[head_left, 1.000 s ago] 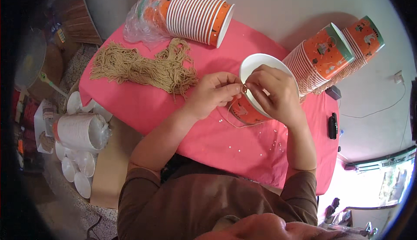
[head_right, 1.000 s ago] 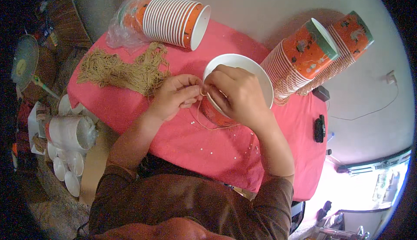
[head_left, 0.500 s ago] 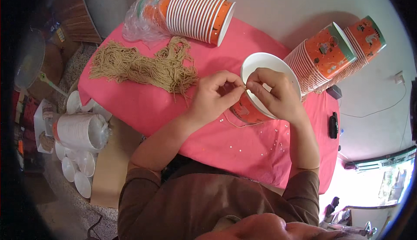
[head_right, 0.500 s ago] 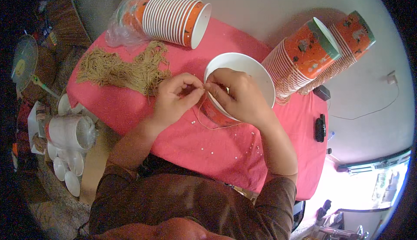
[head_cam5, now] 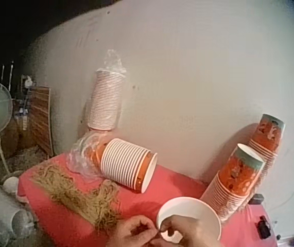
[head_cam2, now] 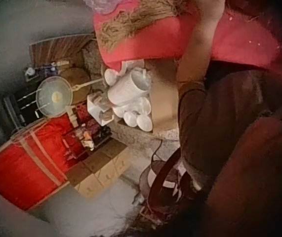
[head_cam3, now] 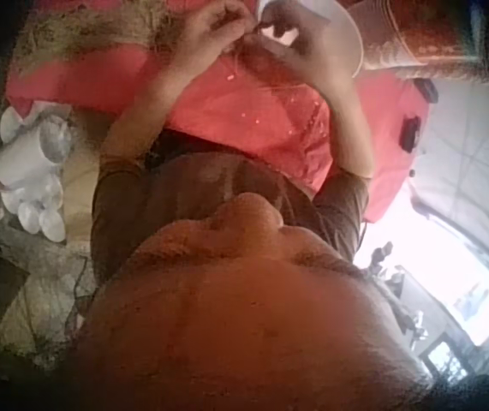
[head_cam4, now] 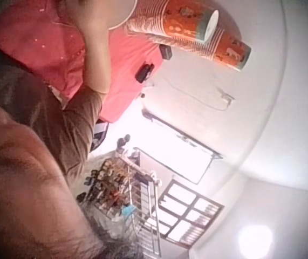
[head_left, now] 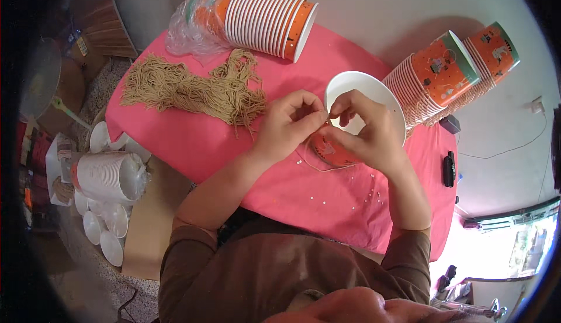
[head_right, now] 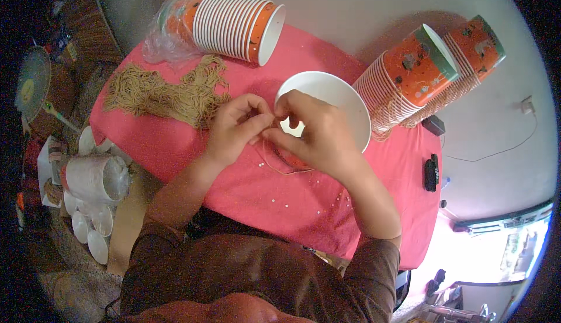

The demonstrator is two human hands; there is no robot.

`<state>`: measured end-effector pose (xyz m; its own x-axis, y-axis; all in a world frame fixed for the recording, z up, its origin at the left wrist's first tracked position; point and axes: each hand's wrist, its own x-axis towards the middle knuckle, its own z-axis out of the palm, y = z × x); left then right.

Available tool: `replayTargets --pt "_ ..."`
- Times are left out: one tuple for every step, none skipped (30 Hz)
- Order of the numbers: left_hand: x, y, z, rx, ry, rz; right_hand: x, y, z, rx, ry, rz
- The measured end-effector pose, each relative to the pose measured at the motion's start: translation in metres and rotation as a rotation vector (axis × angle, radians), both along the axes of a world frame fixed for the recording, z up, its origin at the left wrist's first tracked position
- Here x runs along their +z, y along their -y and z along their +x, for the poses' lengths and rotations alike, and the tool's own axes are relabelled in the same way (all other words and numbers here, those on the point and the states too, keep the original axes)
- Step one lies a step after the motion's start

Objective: Threading elastic strings through holes in paper cups to assemble them.

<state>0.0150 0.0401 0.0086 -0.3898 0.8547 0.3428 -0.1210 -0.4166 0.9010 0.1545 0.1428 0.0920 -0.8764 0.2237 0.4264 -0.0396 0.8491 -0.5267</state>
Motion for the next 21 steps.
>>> replayTargets --pt "0.001 0.000 0.000 -0.099 0.136 -0.031 -0.004 -0.001 -0.001 0.011 -0.031 0.040" --pt "0.002 0.001 -0.001 -0.194 0.272 -0.062 -0.005 -0.002 -0.002 0.027 -0.064 0.080" --pt "0.001 0.001 -0.004 -0.194 0.271 -0.062 -0.003 -0.002 -0.002 0.036 -0.059 0.132" --pt "-0.002 0.000 -0.006 -0.327 0.420 -0.073 -0.004 -0.004 -0.002 0.036 -0.059 0.132" --pt "-0.004 -0.001 -0.009 -0.459 0.569 -0.083 -0.006 -0.008 -0.001 0.052 -0.065 0.143" --pt "-0.005 -0.001 -0.010 -0.458 0.570 -0.082 -0.007 -0.010 -0.001 0.067 -0.071 0.153" --pt "-0.005 -0.002 -0.012 -0.516 0.601 -0.106 -0.006 -0.010 0.000 0.069 -0.071 0.153" --pt "-0.006 -0.002 -0.013 -0.573 0.632 -0.131 -0.005 -0.010 0.000 0.068 -0.073 0.171" --pt "-0.006 -0.001 -0.013 -0.571 0.633 -0.131 -0.004 -0.009 0.001 0.068 -0.075 0.189" --pt "-0.006 -0.001 -0.012 -0.566 0.648 -0.130 -0.002 -0.007 0.001 0.070 -0.074 0.189" --pt "-0.007 -0.001 -0.012 -0.563 0.662 -0.129 0.000 -0.004 0.003 0.071 -0.092 0.173" --pt "-0.007 -0.001 -0.010 -0.562 0.663 -0.129 0.001 -0.002 0.004 0.071 -0.111 0.157" --pt "-0.007 -0.001 -0.009 -0.540 0.656 -0.122 0.001 -0.002 0.003 0.072 -0.110 0.157" --pt "-0.007 -0.001 -0.008 -0.521 0.648 -0.116 0.000 -0.001 0.002 0.083 -0.132 0.225" --pt "-0.007 -0.001 -0.008 -0.523 0.648 -0.117 -0.001 -0.001 0.002 0.094 -0.154 0.292" --pt "-0.007 -0.001 -0.008 -0.530 0.636 -0.103 -0.002 -0.001 0.002 0.092 -0.153 0.292" --pt "-0.007 0.000 -0.009 -0.537 0.625 -0.089 -0.002 -0.001 0.002 0.089 -0.171 0.328" --pt "-0.007 0.000 -0.009 -0.537 0.625 -0.088 -0.003 -0.002 0.002 0.087 -0.189 0.363" --pt "-0.005 0.000 -0.011 -0.540 0.650 -0.102 -0.003 -0.003 0.002 0.087 -0.189 0.363" --pt "-0.004 0.001 -0.011 -0.540 0.675 -0.115 -0.003 -0.005 0.002 0.080 -0.182 0.381" --pt "-0.003 0.001 -0.011 -0.538 0.676 -0.114 -0.004 -0.006 0.003 0.074 -0.176 0.398"
